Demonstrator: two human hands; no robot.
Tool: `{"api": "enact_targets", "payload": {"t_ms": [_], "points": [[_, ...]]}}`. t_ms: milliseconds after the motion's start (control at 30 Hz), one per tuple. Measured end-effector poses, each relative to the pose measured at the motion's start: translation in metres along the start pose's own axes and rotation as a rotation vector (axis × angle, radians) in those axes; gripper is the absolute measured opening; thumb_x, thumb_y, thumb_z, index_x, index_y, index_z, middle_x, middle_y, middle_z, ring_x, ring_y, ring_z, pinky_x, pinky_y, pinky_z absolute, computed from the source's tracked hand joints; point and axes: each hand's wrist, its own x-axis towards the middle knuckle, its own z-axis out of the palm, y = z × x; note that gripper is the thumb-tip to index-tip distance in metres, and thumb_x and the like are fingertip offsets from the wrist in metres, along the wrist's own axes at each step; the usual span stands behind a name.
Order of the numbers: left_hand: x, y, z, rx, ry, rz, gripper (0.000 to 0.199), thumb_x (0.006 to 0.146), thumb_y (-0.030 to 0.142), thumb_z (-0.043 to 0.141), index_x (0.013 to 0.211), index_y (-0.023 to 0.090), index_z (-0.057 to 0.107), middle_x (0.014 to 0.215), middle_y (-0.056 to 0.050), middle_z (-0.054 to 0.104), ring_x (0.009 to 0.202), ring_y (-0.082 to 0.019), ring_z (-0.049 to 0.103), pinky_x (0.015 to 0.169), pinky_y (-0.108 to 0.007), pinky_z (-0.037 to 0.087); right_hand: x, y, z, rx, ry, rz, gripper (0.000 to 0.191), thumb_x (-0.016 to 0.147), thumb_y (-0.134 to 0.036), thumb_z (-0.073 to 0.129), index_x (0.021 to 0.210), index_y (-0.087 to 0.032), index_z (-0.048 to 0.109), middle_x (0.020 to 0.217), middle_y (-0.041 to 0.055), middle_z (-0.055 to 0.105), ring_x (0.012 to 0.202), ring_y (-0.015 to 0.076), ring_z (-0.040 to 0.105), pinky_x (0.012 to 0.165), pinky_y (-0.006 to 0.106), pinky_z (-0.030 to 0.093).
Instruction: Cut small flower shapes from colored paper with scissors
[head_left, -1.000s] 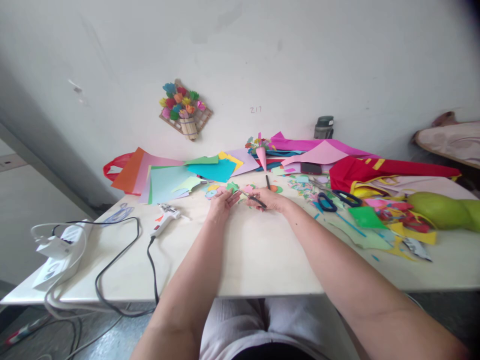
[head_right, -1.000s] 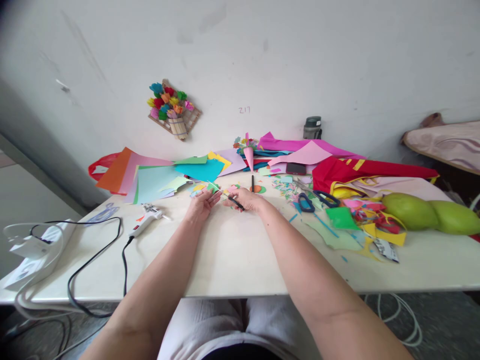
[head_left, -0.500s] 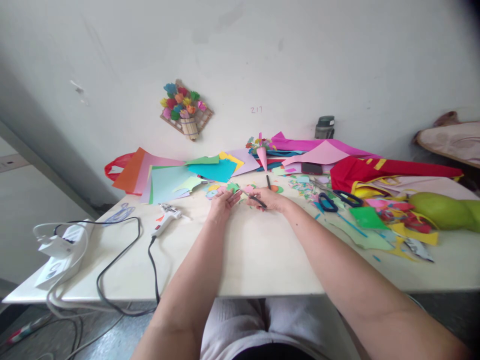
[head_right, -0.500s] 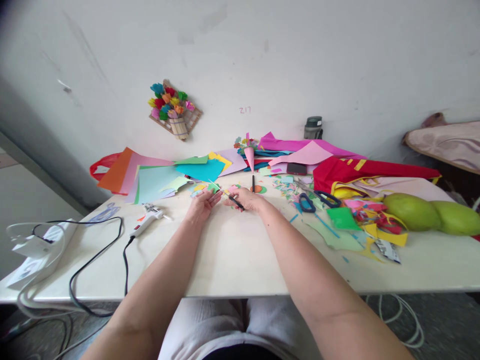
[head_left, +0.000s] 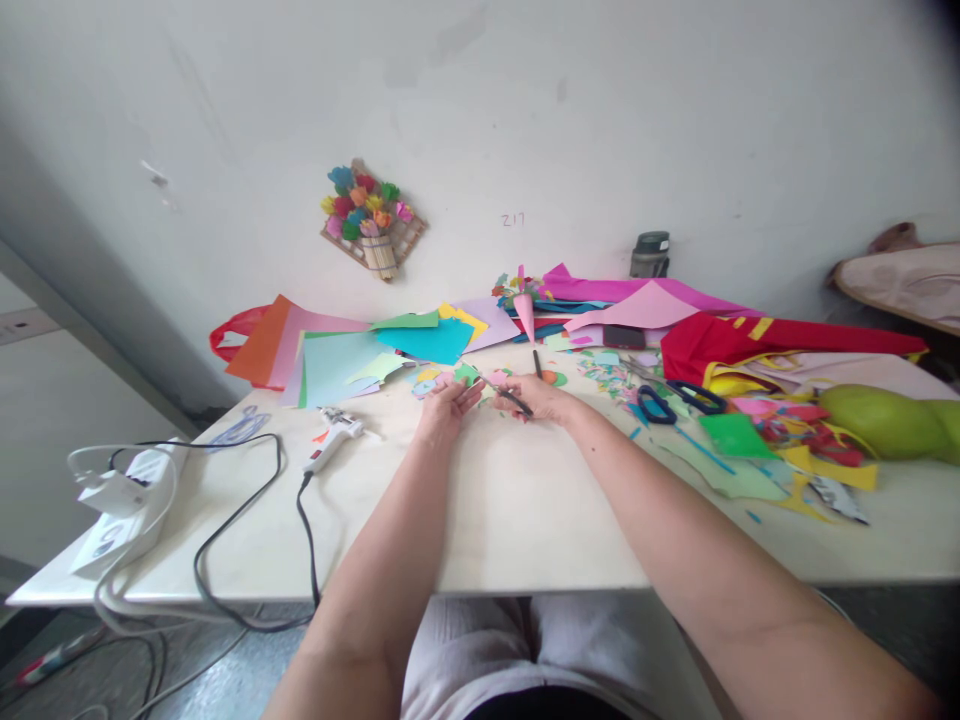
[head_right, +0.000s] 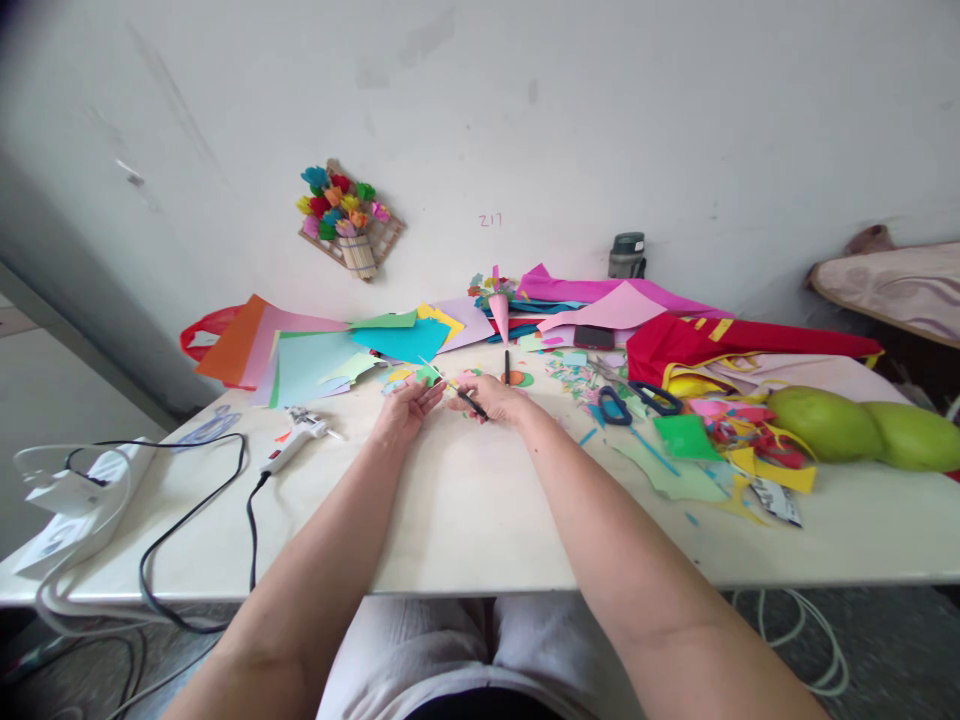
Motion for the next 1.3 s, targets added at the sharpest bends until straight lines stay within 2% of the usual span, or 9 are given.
{"api": "enact_targets", "payload": {"t_ms": [500,667,900,1300], "points": [[0.0,0.0,0.0,-0.004,0.01,-0.015,0.006,0.068,0.011,0.06,0.073,0.012,0.057,0.082,-0.01,0.069,0.094,-0.025,0.066,0.087,-0.037,0.05,-0.005,-0.009,0.0,0.0,0.006,0.003,0.03,0.064,-0.034,0.073,0.07,-0.014,0.051,0.053,-0.0053,0.048,0.038,0.0041,0.041,0.031,0.016,0.031],[0.001,-0.001,-0.002,0.001,-0.031,-0.022,0.007,0.067,0.012,0.06,0.073,0.012,0.058,0.085,-0.01,0.069,0.092,-0.025,0.066,0.085,-0.035,0.051,-0.006,-0.009,-0.002,-0.017,0.009,0.008,0.029,0.064,-0.033,0.072,0.072,-0.014,0.053,0.05,-0.0061,0.046,0.039,0.0054,0.043,0.032,0.016,0.033],[0.0,0.0,0.0,0.021,-0.03,-0.038,0.01,0.069,0.015,0.06,0.079,0.012,0.06,0.086,-0.01,0.069,0.09,-0.025,0.067,0.077,-0.033,0.054,-0.005,-0.004,-0.006,0.001,-0.018,0.033,0.028,0.063,-0.034,0.072,0.074,-0.014,0.055,0.048,-0.0063,0.047,0.038,0.0057,0.042,0.032,0.017,0.032],[-0.002,0.001,0.001,0.058,-0.057,-0.003,0.008,0.07,0.011,0.062,0.078,0.011,0.062,0.088,-0.01,0.07,0.077,-0.02,0.068,0.076,-0.031,0.054,-0.014,-0.018,-0.004,-0.069,-0.027,0.102,0.024,0.066,-0.03,0.072,0.071,-0.014,0.056,0.046,-0.0059,0.048,0.035,0.004,0.039,0.032,0.016,0.03]]}}
